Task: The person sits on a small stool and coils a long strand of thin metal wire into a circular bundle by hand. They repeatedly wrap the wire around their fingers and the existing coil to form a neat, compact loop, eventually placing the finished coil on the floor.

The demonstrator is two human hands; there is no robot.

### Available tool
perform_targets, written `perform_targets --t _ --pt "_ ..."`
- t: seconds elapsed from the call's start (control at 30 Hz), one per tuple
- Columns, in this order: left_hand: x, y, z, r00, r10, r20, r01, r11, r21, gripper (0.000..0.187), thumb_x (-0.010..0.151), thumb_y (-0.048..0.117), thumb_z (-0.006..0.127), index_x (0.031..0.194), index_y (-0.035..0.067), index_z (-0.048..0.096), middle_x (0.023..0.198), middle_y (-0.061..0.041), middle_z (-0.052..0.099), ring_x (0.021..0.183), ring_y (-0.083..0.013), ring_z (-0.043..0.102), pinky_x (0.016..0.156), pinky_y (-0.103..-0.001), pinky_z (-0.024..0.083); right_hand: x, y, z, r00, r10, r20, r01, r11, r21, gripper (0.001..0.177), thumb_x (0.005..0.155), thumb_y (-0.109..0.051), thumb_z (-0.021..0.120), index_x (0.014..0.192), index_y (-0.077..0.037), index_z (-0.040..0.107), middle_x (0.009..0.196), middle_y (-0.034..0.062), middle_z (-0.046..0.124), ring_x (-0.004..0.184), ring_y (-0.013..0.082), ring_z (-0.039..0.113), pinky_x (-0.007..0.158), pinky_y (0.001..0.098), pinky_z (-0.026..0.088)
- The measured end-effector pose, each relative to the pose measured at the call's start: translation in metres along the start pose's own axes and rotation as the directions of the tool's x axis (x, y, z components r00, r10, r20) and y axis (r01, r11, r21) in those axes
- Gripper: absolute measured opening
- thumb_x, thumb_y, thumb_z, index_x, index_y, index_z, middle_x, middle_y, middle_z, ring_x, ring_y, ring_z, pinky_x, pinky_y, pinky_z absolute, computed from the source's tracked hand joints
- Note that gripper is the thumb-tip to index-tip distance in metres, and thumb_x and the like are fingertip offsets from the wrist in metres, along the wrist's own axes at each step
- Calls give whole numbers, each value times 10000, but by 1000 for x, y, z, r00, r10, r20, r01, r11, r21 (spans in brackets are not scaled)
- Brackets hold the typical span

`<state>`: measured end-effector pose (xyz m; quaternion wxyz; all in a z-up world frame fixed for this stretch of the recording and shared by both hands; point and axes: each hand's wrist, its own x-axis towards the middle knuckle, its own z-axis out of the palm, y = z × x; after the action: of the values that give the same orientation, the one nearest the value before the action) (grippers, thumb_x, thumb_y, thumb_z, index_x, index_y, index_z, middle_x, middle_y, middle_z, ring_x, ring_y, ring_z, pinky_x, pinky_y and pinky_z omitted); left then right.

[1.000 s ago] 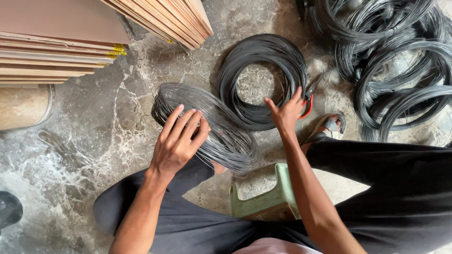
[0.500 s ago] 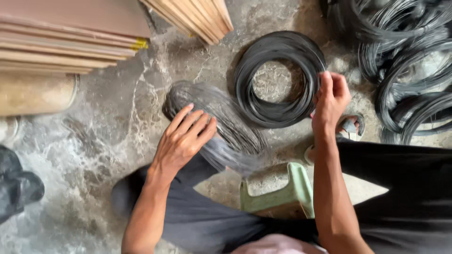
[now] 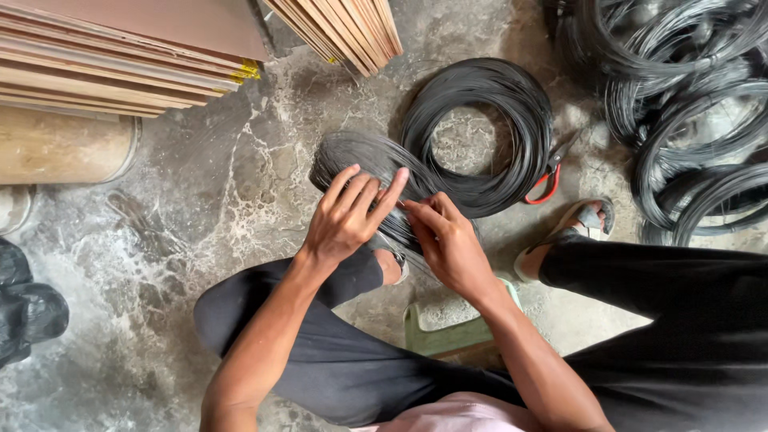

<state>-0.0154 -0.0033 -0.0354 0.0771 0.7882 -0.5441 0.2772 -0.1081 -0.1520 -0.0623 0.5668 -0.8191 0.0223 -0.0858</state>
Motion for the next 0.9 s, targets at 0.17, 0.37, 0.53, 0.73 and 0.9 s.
perform_targets --t 0.17,0.37,0.53,0.73,0.9 --pt "-2 2 8 998 -51 -45 53 997 47 128 838 15 580 939 54 648 768 -126 570 757 -227 598 794 -394 534 1 -3 -10 999 -12 38 14 998 -68 175 850 -69 567 1000 -113 647 812 47 544 680 228 577 614 318 484" --pt "17 1 -3 997 -4 -75 1 999 -42 62 851 46 605 837 -12 621 862 -187 619 823 -291 635 817 -434 526 24 53 -31 979 48 -201 -31 996 86 160 828 -147 654 896 -21 583 913 181 527 762 302 533 664 363 463" --pt "16 -1 -2 999 11 -42 -14 998 -63 119 853 91 623 809 -18 609 851 -184 635 837 -298 641 827 -433 524 19 224 -13 818 296 -494 -457 855 -245 896 666 -235 840 1299 76 287 1015 355 478 936 539 497 844 604 360" --pt "19 -4 -3 999 33 -21 -34 997 -72 127 864 102 588 805 -8 611 844 -170 638 827 -289 644 836 -447 527 9 322 25 674 698 -242 -713 700 34 277 879 -375 552 911 -114 638 649 71 653 676 270 660 656 408 484" --pt "19 -10 -1 999 25 29 -22 996 -86 132 862 108 588 809 -9 619 841 -170 642 825 -286 646 844 -450 521 14 314 12 643 552 -532 -734 643 -220 278 875 -198 570 1095 -63 466 925 219 593 848 433 604 714 558 472"
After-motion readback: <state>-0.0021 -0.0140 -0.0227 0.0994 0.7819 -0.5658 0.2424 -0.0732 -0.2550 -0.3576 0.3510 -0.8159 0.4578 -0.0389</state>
